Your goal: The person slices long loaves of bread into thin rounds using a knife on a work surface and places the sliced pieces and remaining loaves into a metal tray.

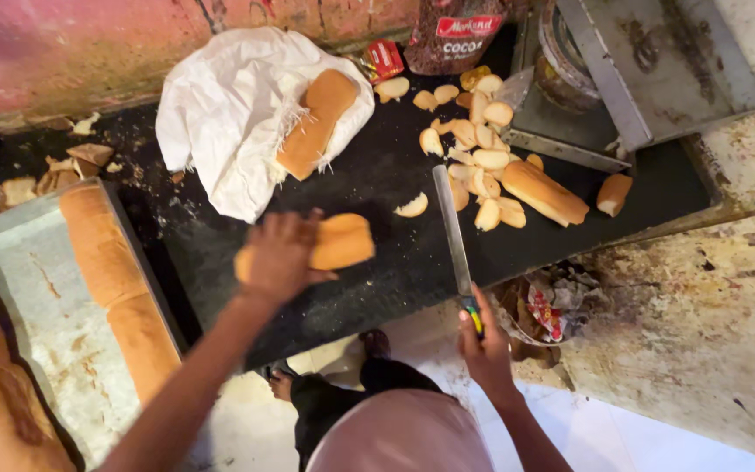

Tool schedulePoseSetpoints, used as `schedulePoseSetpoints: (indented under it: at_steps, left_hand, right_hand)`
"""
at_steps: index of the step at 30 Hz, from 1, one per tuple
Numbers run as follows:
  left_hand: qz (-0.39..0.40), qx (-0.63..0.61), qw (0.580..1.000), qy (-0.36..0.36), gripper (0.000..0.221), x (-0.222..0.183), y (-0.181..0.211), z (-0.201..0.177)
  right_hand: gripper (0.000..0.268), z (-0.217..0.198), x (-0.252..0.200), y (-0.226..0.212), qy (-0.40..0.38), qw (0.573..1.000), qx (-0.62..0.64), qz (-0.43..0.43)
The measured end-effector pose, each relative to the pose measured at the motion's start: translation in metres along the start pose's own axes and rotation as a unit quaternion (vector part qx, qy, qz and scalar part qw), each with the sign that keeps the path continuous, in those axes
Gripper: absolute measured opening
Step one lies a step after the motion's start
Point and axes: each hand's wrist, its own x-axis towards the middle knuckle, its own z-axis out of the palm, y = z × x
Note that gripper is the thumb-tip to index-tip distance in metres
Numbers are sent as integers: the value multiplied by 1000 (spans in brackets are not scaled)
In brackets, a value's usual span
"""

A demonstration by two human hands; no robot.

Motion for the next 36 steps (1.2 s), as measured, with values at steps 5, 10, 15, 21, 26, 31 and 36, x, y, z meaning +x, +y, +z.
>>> schedulePoseSetpoints:
  at_steps: [5,10,15,21,26,31,36]
  left_hand:
    - [-12,-4,996,87,94,3,66,45]
    - [-11,-72,992,102,60,20,70,67]
    - [-62,-65,996,6,56,40,80,63]
    - [-102,-78,991,-30,63,46,83,50]
    - [-104,-92,990,-34,61,43,82,54]
    - [-95,-80,992,-24,60,47,83,52]
    - [-91,-85,992,-31,60,42,79,57]
  right_hand:
    - [57,19,-12,-6,46,940,-112,-319]
    - [60,49,-19,-1,-23,970,-168,-174]
    - [57,65,-8,-14,1,964,-158,-214]
    - [56,67,-1,-13,-28,966,-175,-191]
    - [59,73,-5,14,-7,956,-199,-216]
    - [65,36,-58,28,-127,965,-220,-60]
    - [65,80,12,33,-45,959,-196,-201]
